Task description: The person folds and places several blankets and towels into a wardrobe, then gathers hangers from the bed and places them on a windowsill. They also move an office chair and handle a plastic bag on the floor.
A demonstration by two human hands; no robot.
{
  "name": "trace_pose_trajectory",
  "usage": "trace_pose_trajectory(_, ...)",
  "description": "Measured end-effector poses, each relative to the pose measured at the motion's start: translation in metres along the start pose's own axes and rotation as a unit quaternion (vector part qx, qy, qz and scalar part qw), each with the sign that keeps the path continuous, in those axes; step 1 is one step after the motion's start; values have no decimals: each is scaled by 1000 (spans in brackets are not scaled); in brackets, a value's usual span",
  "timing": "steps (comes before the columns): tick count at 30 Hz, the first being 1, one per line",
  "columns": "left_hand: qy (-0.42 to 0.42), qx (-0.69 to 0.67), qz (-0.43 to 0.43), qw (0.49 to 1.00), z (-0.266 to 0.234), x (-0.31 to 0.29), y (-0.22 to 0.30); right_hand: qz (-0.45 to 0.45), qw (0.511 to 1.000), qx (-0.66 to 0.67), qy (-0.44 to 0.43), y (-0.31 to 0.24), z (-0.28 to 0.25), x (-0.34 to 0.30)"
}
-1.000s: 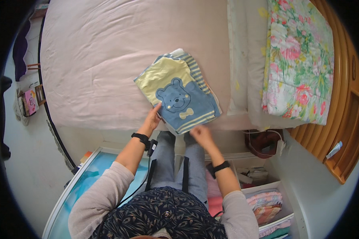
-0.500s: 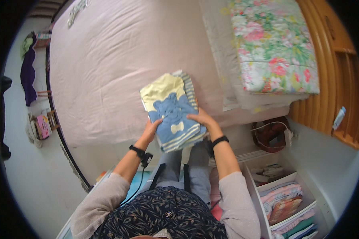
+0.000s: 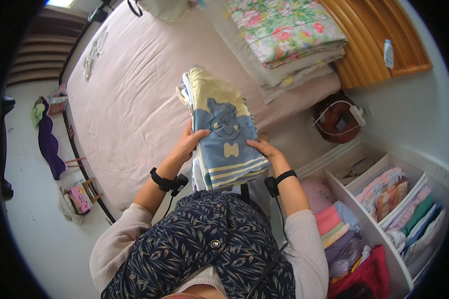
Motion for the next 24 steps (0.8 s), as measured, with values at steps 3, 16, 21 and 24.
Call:
trace_pose_trajectory(3, -47, 21, 13, 999, 38, -14, 50, -68, 985, 150, -46, 2, 16, -19)
trace_pose_trajectory(16, -214, 40, -34, 975, 151, -13, 132, -355, 858, 368, -46, -33, 9, -105)
trace_pose_trajectory(21, -238, 138, -97, 957, 178, 20, 102, -330, 891, 311, 35, 8, -24, -181)
trace_pose_trajectory(24, -253, 214, -168, 929, 216, 31, 63, -235, 931, 243, 139, 39, -44, -214)
Point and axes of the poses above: each hand's wrist, its own x-axis towards the middle knuckle, its own z-axis out of the palm, y = z × x, the point moved 2 cm from there along x, towards the middle knuckle, and after that the axes turned 5 degrees about z, right-handed, at the moved point
